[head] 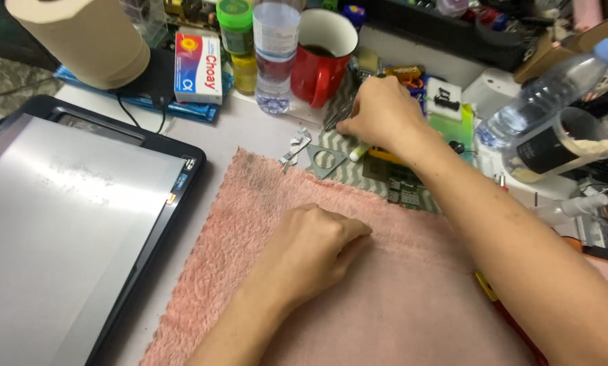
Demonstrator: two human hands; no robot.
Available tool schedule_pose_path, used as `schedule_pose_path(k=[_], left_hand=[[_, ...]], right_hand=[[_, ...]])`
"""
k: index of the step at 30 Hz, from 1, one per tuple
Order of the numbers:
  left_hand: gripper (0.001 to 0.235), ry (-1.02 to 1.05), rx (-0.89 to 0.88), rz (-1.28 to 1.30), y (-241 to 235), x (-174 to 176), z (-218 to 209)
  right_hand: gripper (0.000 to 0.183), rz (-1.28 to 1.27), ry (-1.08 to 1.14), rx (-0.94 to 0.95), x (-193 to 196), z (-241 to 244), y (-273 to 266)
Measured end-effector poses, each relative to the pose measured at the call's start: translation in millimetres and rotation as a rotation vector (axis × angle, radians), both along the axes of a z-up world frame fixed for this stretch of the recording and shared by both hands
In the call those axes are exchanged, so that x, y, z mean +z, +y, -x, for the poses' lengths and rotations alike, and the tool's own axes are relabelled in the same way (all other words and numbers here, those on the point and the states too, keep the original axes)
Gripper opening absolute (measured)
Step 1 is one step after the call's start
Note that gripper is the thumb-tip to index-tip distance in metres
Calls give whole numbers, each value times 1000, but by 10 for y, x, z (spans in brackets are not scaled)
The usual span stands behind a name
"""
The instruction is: The person uses a brush to clean a pink towel on a cluttered workbench, then trims their fingernails with a nail clipper. The person finishes by wiping the towel with their hand.
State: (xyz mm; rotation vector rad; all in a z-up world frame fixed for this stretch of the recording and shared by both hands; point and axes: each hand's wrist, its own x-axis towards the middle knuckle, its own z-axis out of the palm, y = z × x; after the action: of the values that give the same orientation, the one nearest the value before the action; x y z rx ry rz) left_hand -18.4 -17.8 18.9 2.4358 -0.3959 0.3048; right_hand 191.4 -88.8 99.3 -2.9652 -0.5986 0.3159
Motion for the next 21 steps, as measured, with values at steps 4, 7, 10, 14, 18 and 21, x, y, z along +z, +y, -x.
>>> schedule_pose_path(k=[4, 7, 10, 14, 18, 21], left_hand=[[18, -98, 49, -32, -16, -63, -9], [19, -122, 39, -22, -9, -56, 1], [24, -140, 35, 1, -9, -55, 4], [23, -175, 24, 9, -6, -57, -4], [25, -175, 29, 16, -8, -85, -1], [14, -179, 29, 32, 4, -93, -26]], right_hand=[[46, 93, 15, -81, -28, -15, 143], [47, 87, -42, -80, -131, -114, 157], [43, 59, -106, -71, -311, -257, 167], [31, 50, -148, -93, -394, -317, 222], [41, 56, -93, -148, -243, -241, 312], [39, 18, 19, -211, -135, -216, 355]])
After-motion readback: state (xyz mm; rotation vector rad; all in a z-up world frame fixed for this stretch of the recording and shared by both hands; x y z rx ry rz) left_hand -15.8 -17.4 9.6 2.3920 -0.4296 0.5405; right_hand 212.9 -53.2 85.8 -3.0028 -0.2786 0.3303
